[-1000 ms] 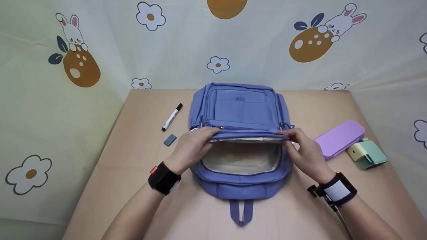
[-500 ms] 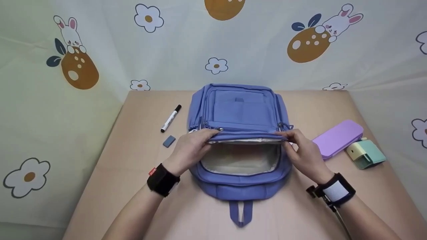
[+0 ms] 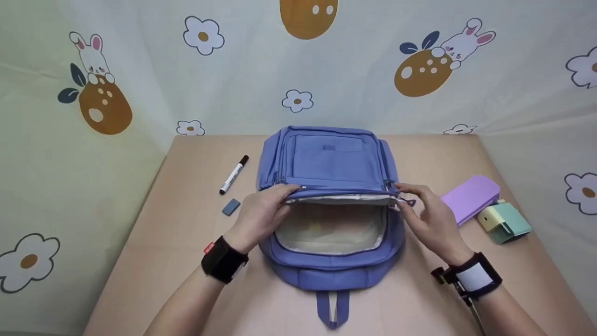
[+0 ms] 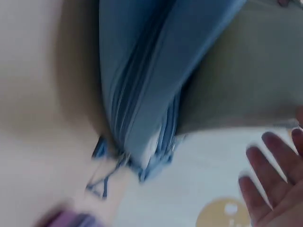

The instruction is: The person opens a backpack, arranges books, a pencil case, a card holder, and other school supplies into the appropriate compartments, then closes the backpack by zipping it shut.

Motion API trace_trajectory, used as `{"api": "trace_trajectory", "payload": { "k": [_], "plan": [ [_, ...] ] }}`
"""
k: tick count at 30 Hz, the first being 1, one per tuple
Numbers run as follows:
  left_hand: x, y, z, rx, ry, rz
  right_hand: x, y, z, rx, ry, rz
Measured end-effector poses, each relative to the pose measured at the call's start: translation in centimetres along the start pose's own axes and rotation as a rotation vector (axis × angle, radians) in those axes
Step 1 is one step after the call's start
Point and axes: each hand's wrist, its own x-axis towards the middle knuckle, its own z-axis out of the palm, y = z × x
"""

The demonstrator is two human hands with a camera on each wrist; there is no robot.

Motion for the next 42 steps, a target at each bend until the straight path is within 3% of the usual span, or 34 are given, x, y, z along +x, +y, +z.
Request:
{"api": "trace_trajectory", "payload": {
  "k": [4, 8, 12, 18, 23, 27, 33, 38, 42],
  "plan": [
    [-0.2, -0.1, -0.5, -0.014, -0.005, -0.037, -1.0, 1.9, -1.0, -0.191, -0.031, 0.207],
    [0.0, -0.2, -0.7, -0.025, -0.031, -0.048, -1.8, 3.8, -1.5, -0.363, -0.214, 0.431],
    [0.4, -0.2, -0.7, -0.029, -0.049, -0.050, -2.0, 5.2, -1.3, -0.436, -0.301, 0.529],
    [0.3, -0.2, -0.6, -0.039, -0.060, -0.061, -1.9, 6.5, -0.2, -0.493, -0.311, 0.519],
    [0.2, 0.0, -0.6, -0.049, -0.075, -0.076, -2.2, 6.9, 0.0, -0.437, -0.341, 0.449],
    [0.4, 0.1, -0.8, -0.064, -0.099, -0.089, -2.1, 6.8, -0.6, -0.371, -0.412, 0.499],
    [0.5, 0.3, -0.9, -0.081, -0.106, -0.115, -1.4, 6.7, -1.0, -0.361, -0.478, 0.589],
    [0.9, 0.3, -0.9, -0.089, -0.080, -0.107, -1.0, 6.8, -1.6, -0.354, -0.481, 0.605],
    [0.9, 0.3, -1.1, -0.092, -0.074, -0.115, -0.8, 6.1, -2.5, -0.341, -0.434, 0.586]
  ]
}}
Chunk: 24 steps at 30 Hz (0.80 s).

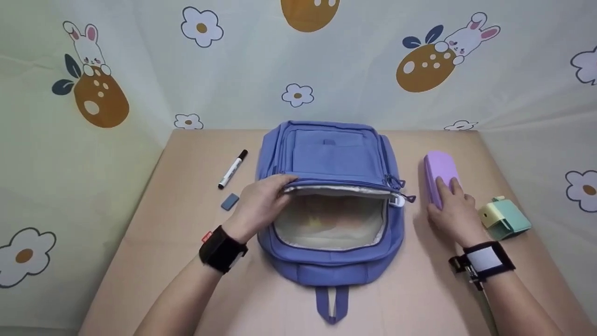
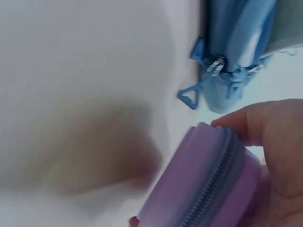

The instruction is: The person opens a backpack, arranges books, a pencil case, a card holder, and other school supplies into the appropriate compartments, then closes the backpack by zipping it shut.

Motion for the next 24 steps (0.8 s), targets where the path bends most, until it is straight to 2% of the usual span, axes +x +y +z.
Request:
{"api": "trace_trajectory", "payload": {
  "k": [3, 7, 11, 13, 14, 16, 18, 21, 23, 24],
  "plan": [
    [0.0, 0.0, 0.0, -0.001, -0.001, -0.018, -1.2, -0.6, -0.9, 0.022, 0.070, -0.035],
    [0.2, 0.0, 0.0, -0.004, -0.006, -0.043, -3.8, -2.0, -2.8, 0.095, 0.194, -0.095],
    [0.6, 0.0, 0.0, -0.001, -0.004, -0.059, -7.0, -3.9, -4.9, 0.236, 0.347, -0.213],
    [0.7, 0.0, -0.1, -0.003, -0.003, -0.064, -8.7, -5.0, -5.8, 0.295, 0.387, -0.290],
    [0.8, 0.1, -0.2, -0.008, -0.003, -0.066, -9.5, -5.5, -6.2, 0.318, 0.390, -0.336],
    [0.9, 0.1, -0.3, -0.016, -0.001, -0.067, -11.0, -6.4, -7.0, 0.346, 0.390, -0.478],
    [1.0, 0.2, -0.4, -0.026, -0.001, -0.067, -12.3, -7.3, -7.4, 0.358, 0.360, -0.665],
    [1.2, 0.2, -0.6, -0.034, -0.001, -0.074, -13.4, -8.5, -7.0, 0.363, 0.262, -0.958],
    [1.4, 0.3, -0.7, -0.041, 0.005, -0.087, -13.5, -9.5, -6.0, 0.338, 0.165, -1.058],
    [1.5, 0.3, -0.7, -0.042, 0.011, -0.091, -13.3, -9.9, -5.3, 0.321, 0.128, -1.079]
  ]
}}
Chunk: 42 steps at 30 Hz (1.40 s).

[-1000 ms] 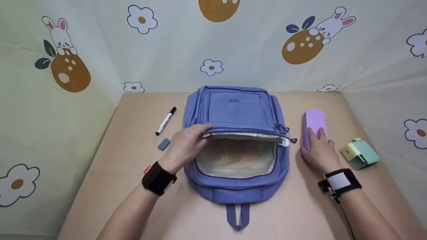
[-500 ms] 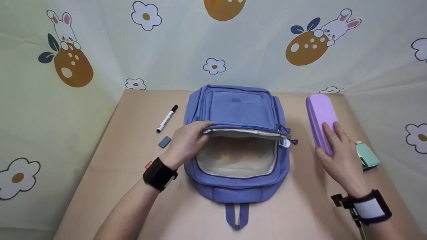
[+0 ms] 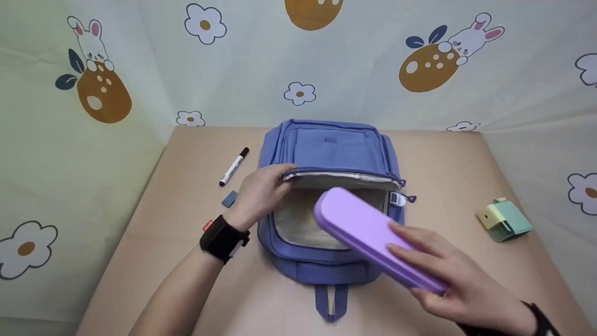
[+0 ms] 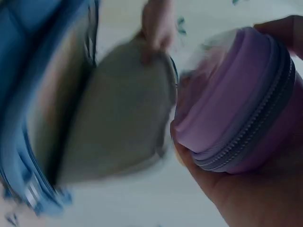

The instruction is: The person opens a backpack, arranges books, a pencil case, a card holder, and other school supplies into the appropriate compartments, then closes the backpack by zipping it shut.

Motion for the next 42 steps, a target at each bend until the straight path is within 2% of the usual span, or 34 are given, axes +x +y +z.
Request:
{"api": "trace_trajectory", "payload": {
  "k": [2, 5, 8, 12, 19, 26, 31, 34, 38, 42],
  "plan": [
    [0.2, 0.1, -0.2, -0.005, 0.013, -0.008, 0.5, 0.6, 1.7, -0.018, -0.076, 0.039],
    [0.6, 0.4, -0.3, -0.006, 0.033, -0.001, 1.4, 2.1, 3.9, -0.054, -0.135, 0.184],
    [0.8, 0.6, -0.4, -0.003, 0.052, 0.006, 2.4, 3.7, 5.5, -0.078, -0.158, 0.349],
    [1.2, 1.0, -0.7, -0.004, 0.079, 0.016, 4.2, 5.3, 7.1, -0.136, -0.152, 0.440],
    [1.5, 1.6, -0.8, -0.002, 0.108, 0.053, 8.3, 6.8, 10.2, -0.255, -0.132, 0.388],
    [1.4, 1.7, -0.5, 0.000, 0.104, 0.064, 11.4, 6.1, 13.9, -0.284, -0.231, 0.431],
    [1.2, 1.7, -0.5, -0.016, 0.075, 0.055, 11.8, 5.9, 14.7, -0.236, -0.325, 0.438],
    [1.1, 1.7, -0.5, -0.029, 0.060, 0.051, 11.6, 5.9, 14.7, -0.218, -0.325, 0.405],
    [0.8, 1.6, -0.4, -0.033, 0.056, 0.052, 11.4, 6.0, 15.2, -0.266, -0.286, 0.350],
    [0.8, 1.5, -0.3, -0.033, 0.049, 0.040, 11.3, 5.9, 14.8, -0.247, -0.324, 0.384]
  ]
}}
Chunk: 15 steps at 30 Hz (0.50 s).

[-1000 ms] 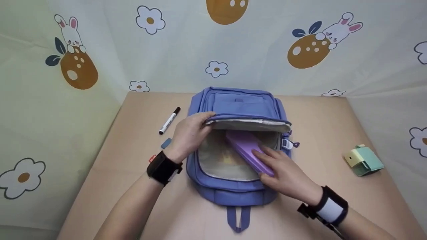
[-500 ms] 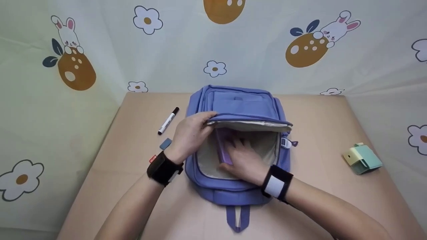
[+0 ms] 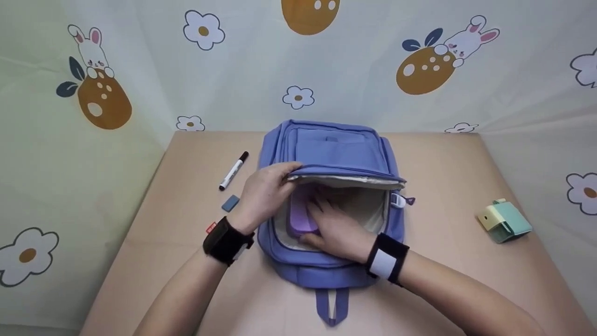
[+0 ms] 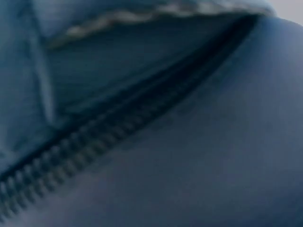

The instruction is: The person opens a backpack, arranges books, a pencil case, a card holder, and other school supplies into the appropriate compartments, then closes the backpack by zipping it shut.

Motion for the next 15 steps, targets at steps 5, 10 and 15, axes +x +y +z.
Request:
{"api": "trace_trajectory", "payload": {
  "k": [5, 10, 15],
  "plan": [
    [-0.1, -0.1, 0.1, 0.018, 0.005, -0.016, -1.3, 0.0, -1.7, 0.058, -0.082, 0.030],
    [-0.2, -0.2, 0.1, 0.010, 0.011, -0.033, -3.9, 0.9, -3.8, 0.055, -0.046, 0.017],
    [-0.3, -0.3, 0.1, -0.008, 0.006, -0.053, -7.8, 4.3, -5.4, 0.039, 0.078, 0.076]
  ]
}}
